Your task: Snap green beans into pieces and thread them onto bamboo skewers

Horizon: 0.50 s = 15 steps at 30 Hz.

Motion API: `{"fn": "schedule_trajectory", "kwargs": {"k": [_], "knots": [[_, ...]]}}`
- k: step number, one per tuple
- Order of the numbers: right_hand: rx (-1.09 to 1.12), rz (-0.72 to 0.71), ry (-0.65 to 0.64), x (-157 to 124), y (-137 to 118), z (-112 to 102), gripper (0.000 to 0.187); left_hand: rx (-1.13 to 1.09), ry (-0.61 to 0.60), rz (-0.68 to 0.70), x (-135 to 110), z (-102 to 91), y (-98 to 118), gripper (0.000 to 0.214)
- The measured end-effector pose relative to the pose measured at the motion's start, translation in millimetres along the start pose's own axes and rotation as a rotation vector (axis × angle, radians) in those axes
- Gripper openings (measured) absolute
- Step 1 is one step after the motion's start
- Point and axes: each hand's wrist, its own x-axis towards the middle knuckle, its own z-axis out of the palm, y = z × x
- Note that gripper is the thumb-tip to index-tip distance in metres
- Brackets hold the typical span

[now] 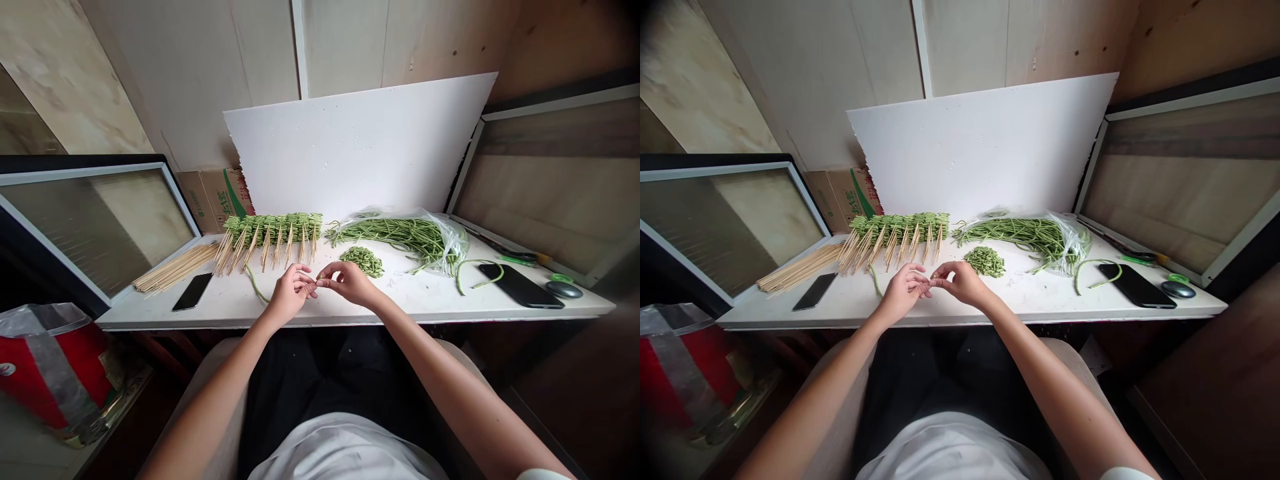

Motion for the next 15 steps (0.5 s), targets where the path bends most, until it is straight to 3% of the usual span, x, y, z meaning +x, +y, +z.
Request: {"fn": "schedule_trajectory", "kwargs": {"k": [6, 11, 15], "knots": [[0.052, 0.017, -0.005, 0.9, -3.9, -11.0, 0.044, 0.215, -0.096, -0.067, 0.1, -10.4, 3.6, 0.028], [-0.035, 0.002, -0.076, -3.3, -13.2, -14.3, 0.033, 0.267, -0.015, -0.071, -0.3, -6.7, 3.2, 0.020], [-0.116, -0.022, -0.056, -5.3, -18.5, -9.5, 0.026, 0.301, 0.045, -0.022, -3.1, 0.9, 5.9, 0.020]]}}
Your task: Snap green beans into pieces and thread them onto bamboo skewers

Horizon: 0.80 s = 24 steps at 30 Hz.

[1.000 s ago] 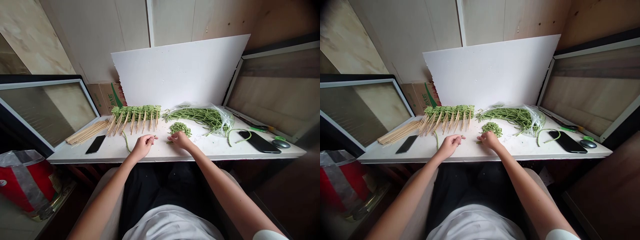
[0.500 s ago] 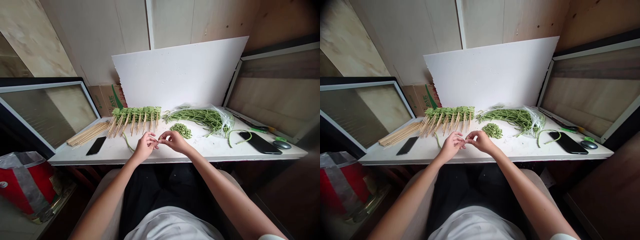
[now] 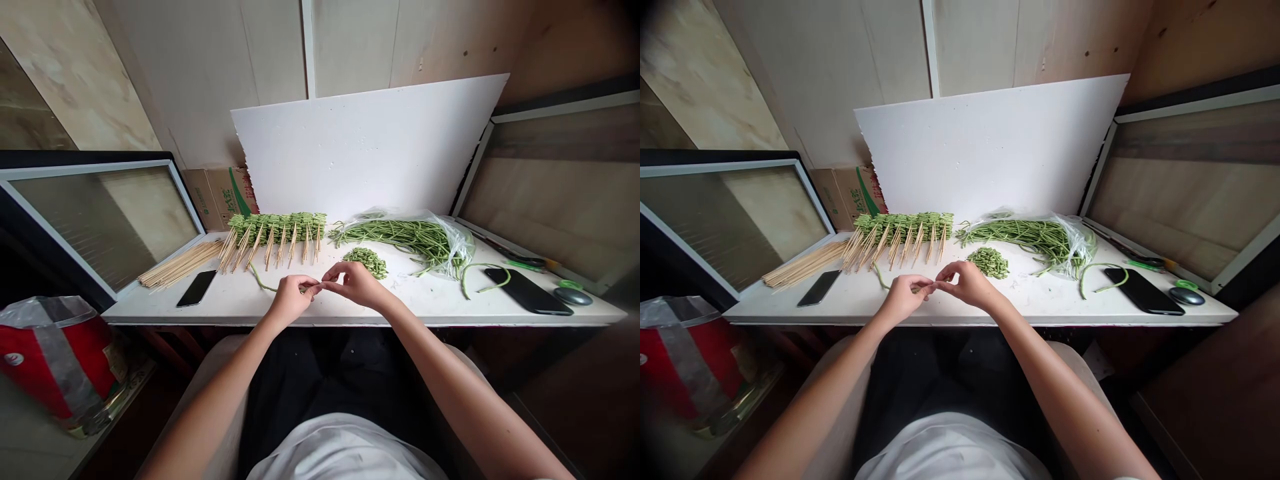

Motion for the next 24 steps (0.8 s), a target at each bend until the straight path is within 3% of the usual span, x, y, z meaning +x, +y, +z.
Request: {"fn": "schedule_trajectory", "kwargs": {"k": [7, 10, 17, 24], "knots": [[-0.036, 0.084, -0.058, -0.5, 2.9, -1.4, 0.019, 0.015, 0.083, 0.093, -4.1, 8.6, 2.7, 0.011], [-0.079, 0.103, -0.071, -0.3, 6.7, 0.0, 0.009, 0.021, 0.029, 0.073, -4.1, 9.2, 1.0, 0.010], [-0.129, 0.118, -0.003, 0.6, 6.3, 9.3, 0.014, 0.042, -0.160, 0.012, -3.6, 5.4, -1.5, 0.023], [-0.164, 0.162, -0.022, -0.2, 2.1, 9.0, 0.015, 0.094, -0.064, 0.080, -3.7, 6.3, 5.0, 0.014]]}}
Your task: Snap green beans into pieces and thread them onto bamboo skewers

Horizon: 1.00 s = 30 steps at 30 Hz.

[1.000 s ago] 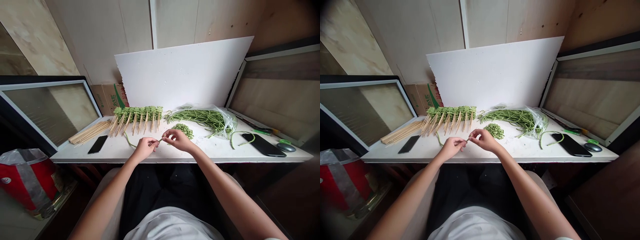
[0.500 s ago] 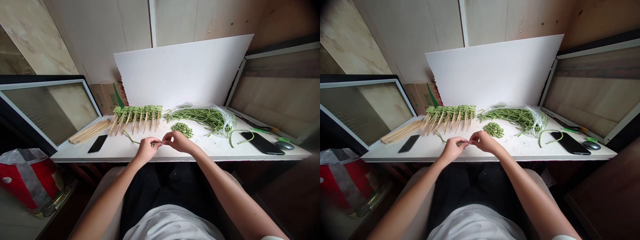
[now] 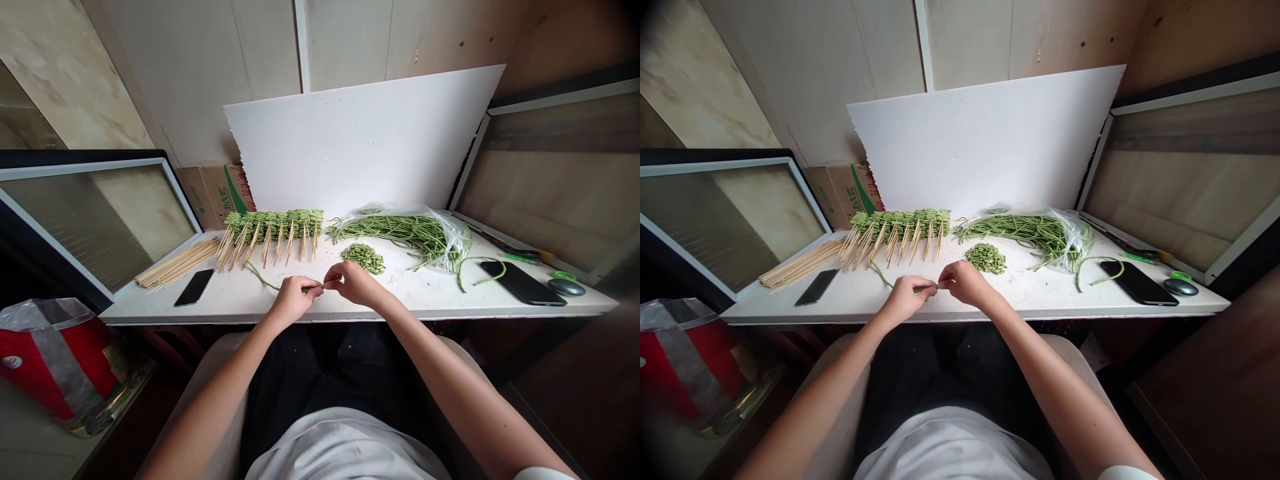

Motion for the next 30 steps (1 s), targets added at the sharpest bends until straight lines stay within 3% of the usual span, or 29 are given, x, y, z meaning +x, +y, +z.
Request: {"fn": "schedule_trajectory", "kwargs": {"k": [9, 16, 19, 22, 24, 30], "knots": [[0.302, -0.051, -0.171, 5.8, 19.1, -2.7, 0.009, -0.143, -0.104, -0.022, 1.5, -6.6, 0.4, 0.013], [0.689, -0.033, -0.358, 6.3, 31.1, -8.8, 0.024, -0.249, -0.180, -0.031, 4.6, -7.8, -9.2, 0.014], [0.616, -0.010, -0.187, 9.2, 37.7, -14.8, 0.030, -0.320, -0.163, -0.045, 8.0, -8.4, -18.6, 0.025], [0.321, 0.050, 0.089, 13.7, 52.0, -17.2, 0.028, -0.388, -0.157, -0.028, 10.3, -8.0, -25.7, 0.041], [0.135, 0.113, 0.194, 16.4, 65.6, -14.4, 0.024, -0.415, -0.146, -0.007, 10.4, -6.5, -26.9, 0.047], [-0.044, 0.207, 0.187, 20.0, 101.7, 7.7, 0.009, -0.367, -0.125, 0.038, 7.8, -3.6, -20.5, 0.049]]}}
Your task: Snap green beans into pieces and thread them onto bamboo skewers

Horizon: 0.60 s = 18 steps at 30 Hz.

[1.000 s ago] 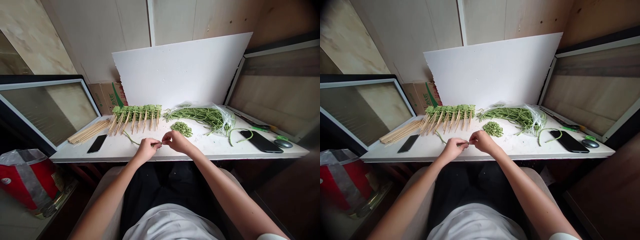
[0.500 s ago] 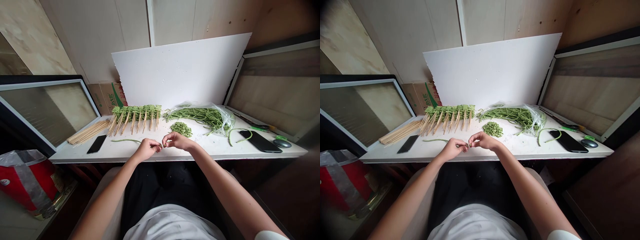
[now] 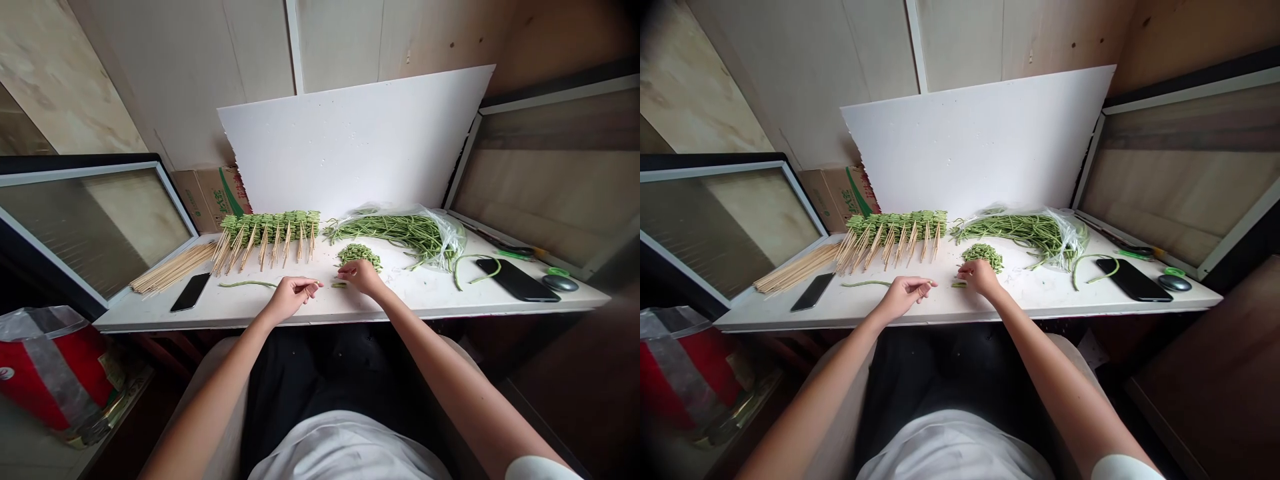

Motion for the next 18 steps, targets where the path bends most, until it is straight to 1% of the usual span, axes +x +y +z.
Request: {"fn": "schedule_trajectory", "kwargs": {"k": [2, 5, 8, 10, 11, 13, 16, 17, 18], "knots": [[-0.028, -0.004, -0.020, 0.1, 4.0, 6.3, 0.009, 0.028, 0.000, 0.004, -0.5, 0.3, 1.8, 0.048], [-0.090, -0.049, -0.050, -0.1, 4.5, 10.2, 0.013, 0.054, -0.006, 0.023, -0.9, 0.1, 3.6, 0.047], [-0.124, -0.087, -0.062, 0.4, 2.1, 7.8, 0.021, 0.092, -0.008, 0.048, -1.2, -0.2, 5.1, 0.046], [-0.099, -0.102, -0.065, 0.6, -1.7, 2.9, 0.028, 0.127, -0.009, 0.052, -1.8, -0.4, 5.8, 0.045], [-0.055, -0.110, -0.070, 0.3, -4.9, -0.4, 0.031, 0.143, -0.009, 0.049, -2.1, -0.3, 5.8, 0.045], [0.108, -0.121, -0.109, -2.1, -15.0, -8.3, 0.039, 0.164, -0.013, 0.039, -2.6, 0.4, 5.5, 0.043], [0.386, -0.174, -0.253, -10.1, -38.5, -19.9, 0.053, 0.115, -0.008, 0.003, -2.7, 3.2, 4.5, 0.041], [0.436, -0.213, -0.308, -13.5, -47.3, -22.6, 0.054, 0.073, -0.001, -0.018, -2.6, 4.4, 4.4, 0.042], [0.465, -0.241, -0.338, -16.8, -55.6, -24.4, 0.054, 0.026, 0.011, -0.042, -2.6, 5.7, 4.6, 0.045]]}}
